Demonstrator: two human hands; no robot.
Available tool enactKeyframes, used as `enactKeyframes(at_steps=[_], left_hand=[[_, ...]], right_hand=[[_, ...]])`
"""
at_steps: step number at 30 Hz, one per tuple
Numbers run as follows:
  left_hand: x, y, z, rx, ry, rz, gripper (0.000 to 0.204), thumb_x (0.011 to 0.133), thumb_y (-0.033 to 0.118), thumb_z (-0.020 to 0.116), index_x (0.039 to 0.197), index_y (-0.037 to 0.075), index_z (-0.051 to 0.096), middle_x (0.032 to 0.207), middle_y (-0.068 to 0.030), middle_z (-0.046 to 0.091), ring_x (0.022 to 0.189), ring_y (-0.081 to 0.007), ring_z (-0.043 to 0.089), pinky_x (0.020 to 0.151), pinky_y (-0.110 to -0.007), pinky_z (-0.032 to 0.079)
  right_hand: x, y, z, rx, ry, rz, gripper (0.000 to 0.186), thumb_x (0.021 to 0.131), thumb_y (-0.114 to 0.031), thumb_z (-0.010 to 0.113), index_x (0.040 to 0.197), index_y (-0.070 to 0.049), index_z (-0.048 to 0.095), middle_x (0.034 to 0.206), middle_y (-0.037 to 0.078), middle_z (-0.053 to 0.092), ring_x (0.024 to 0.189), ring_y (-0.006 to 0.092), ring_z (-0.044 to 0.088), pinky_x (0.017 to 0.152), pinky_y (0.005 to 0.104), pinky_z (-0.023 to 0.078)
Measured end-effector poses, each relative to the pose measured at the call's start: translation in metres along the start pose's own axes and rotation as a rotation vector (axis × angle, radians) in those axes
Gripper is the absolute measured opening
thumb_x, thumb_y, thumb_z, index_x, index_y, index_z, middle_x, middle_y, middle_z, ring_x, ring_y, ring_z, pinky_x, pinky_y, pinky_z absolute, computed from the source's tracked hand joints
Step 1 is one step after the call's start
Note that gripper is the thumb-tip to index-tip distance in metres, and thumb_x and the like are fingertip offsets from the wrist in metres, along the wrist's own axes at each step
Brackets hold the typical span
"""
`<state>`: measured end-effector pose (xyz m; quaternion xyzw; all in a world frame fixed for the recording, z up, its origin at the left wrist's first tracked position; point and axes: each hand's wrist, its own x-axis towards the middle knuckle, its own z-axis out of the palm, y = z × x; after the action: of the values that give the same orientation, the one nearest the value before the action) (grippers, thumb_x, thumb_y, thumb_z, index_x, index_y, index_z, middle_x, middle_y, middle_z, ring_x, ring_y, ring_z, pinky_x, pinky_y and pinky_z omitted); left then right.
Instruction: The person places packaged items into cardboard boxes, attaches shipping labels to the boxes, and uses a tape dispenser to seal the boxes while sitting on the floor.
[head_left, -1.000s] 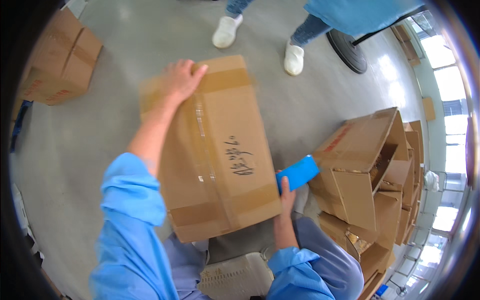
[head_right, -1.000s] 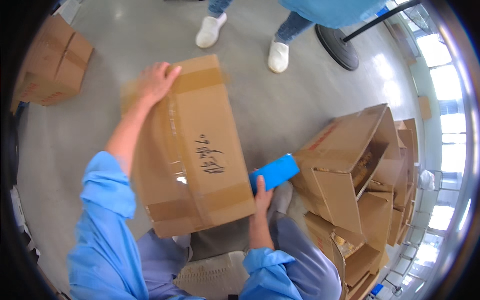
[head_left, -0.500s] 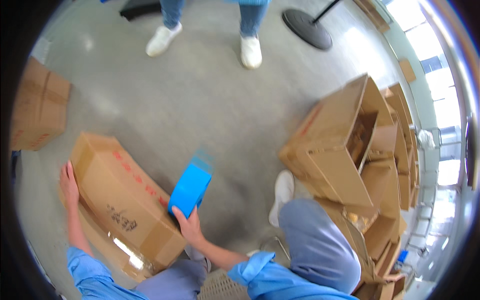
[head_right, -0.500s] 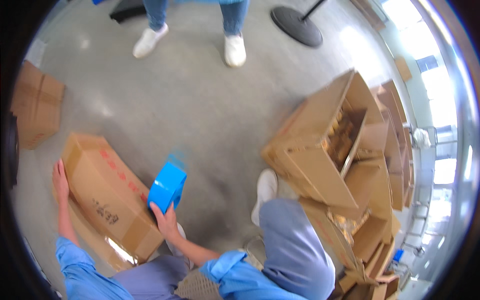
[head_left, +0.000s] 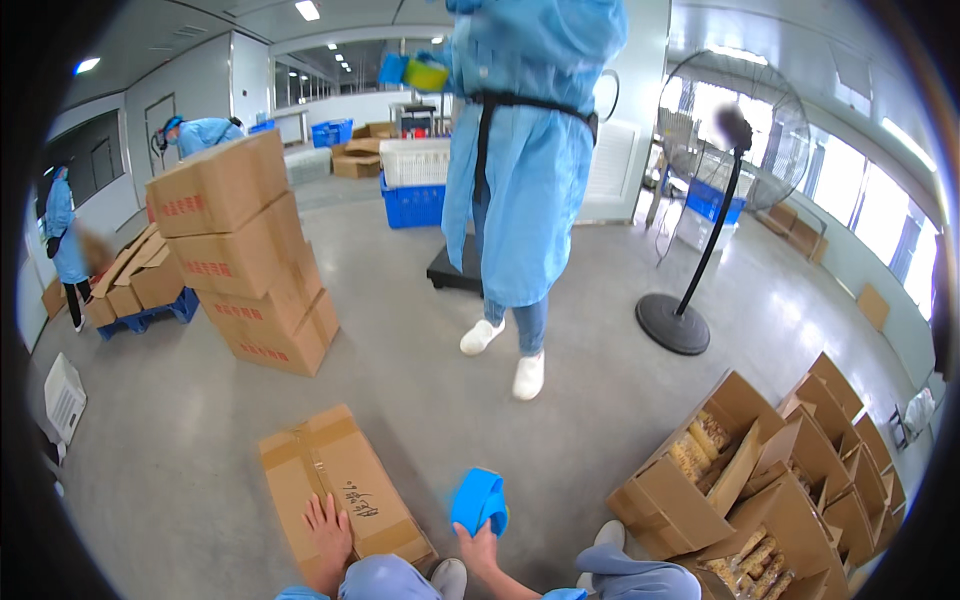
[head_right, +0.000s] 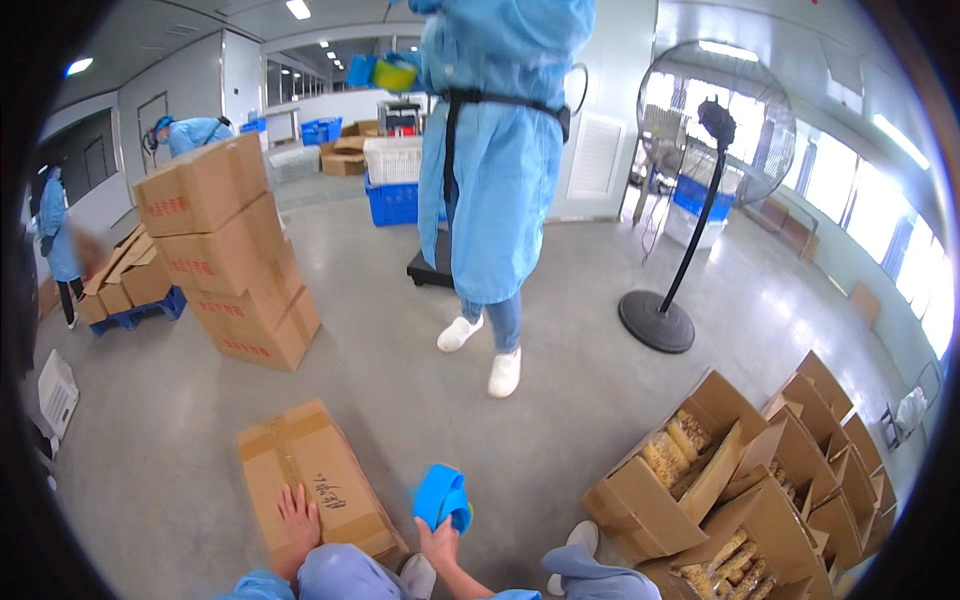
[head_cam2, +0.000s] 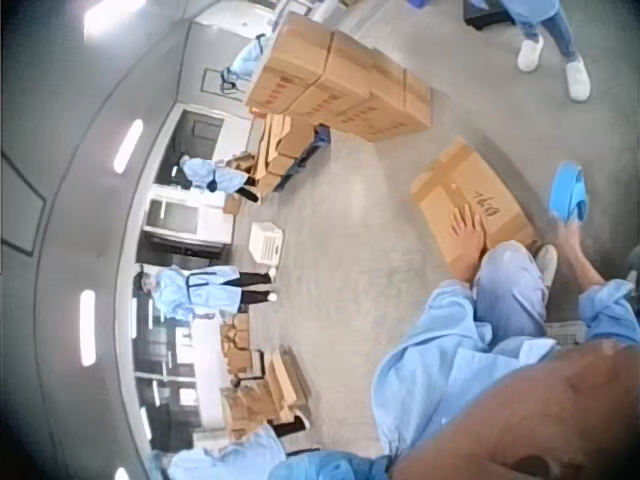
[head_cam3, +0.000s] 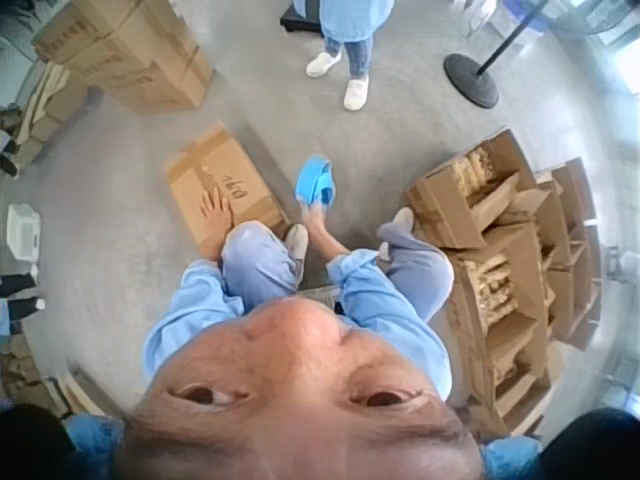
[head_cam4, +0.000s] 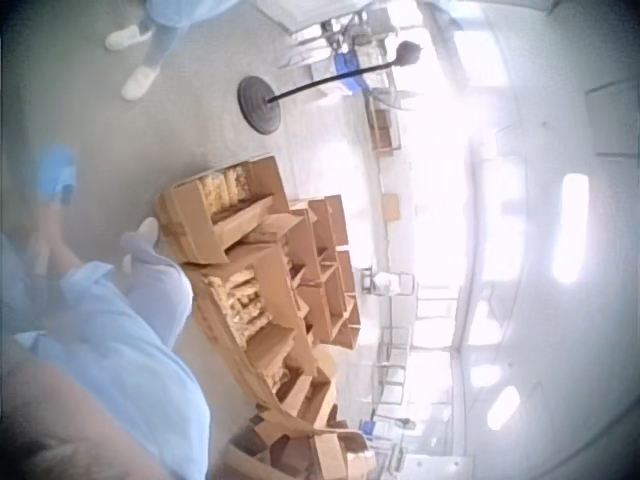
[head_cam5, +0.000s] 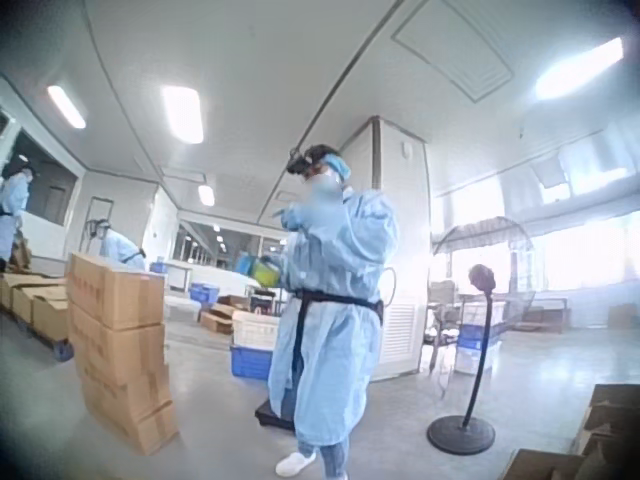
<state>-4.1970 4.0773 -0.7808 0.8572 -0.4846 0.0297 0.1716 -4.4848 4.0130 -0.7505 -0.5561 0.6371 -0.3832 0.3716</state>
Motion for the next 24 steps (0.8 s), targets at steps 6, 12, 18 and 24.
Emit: enactKeyframes(at_steps=[6,12,18,24], left_hand=[[-0.083,-0.013,-0.025,-0.275,-0.188,-0.068,0.062,0.080,0.044,0.055,0.132,0.010,0.043,0.146,-0.0179,0.022,0.135,-0.0363,0.017,0.109,-0.049,0.012],[-0.127,-0.034,-0.027,-0.924,-0.613,-0.294,0.039,0.081,0.028,0.061,0.113,0.007,0.061,0.114,-0.0138,0.058,0.108,-0.0219,0.052,0.093,-0.034,0.039],[-0.151,-0.033,-0.075,-1.122,-0.401,-0.395,0.030,0.086,0.025,0.058,0.108,0.005,0.062,0.099,-0.0042,0.063,0.095,-0.0143,0.055,0.083,-0.028,0.043],[-0.140,0.018,-0.157,-1.169,-0.406,-0.326,0.032,0.087,0.028,0.054,0.108,0.006,0.062,0.096,-0.0038,0.063,0.089,-0.0121,0.055,0.076,-0.026,0.043]], right_hand=[[-0.070,-0.079,-0.102,0.636,0.117,-0.106,0.055,0.080,-0.021,0.067,0.122,0.003,0.041,0.111,0.014,0.055,0.099,0.0233,0.054,0.087,0.0354,0.043],[-0.190,-0.089,-0.279,0.912,0.320,-0.043,0.058,0.080,-0.021,0.065,0.127,0.000,0.038,0.114,0.013,0.055,0.103,0.0250,0.054,0.092,0.0378,0.039],[-0.314,-0.047,-0.432,0.421,0.830,-0.175,0.037,0.088,-0.027,0.059,0.109,0.003,0.054,0.104,0.018,0.059,0.094,0.0246,0.058,0.082,0.0367,0.046],[-0.402,0.150,-0.466,-0.668,0.785,0.398,0.073,0.080,-0.040,0.066,0.132,0.002,0.038,0.118,0.019,0.055,0.102,0.0363,0.055,0.095,0.0492,0.039]])
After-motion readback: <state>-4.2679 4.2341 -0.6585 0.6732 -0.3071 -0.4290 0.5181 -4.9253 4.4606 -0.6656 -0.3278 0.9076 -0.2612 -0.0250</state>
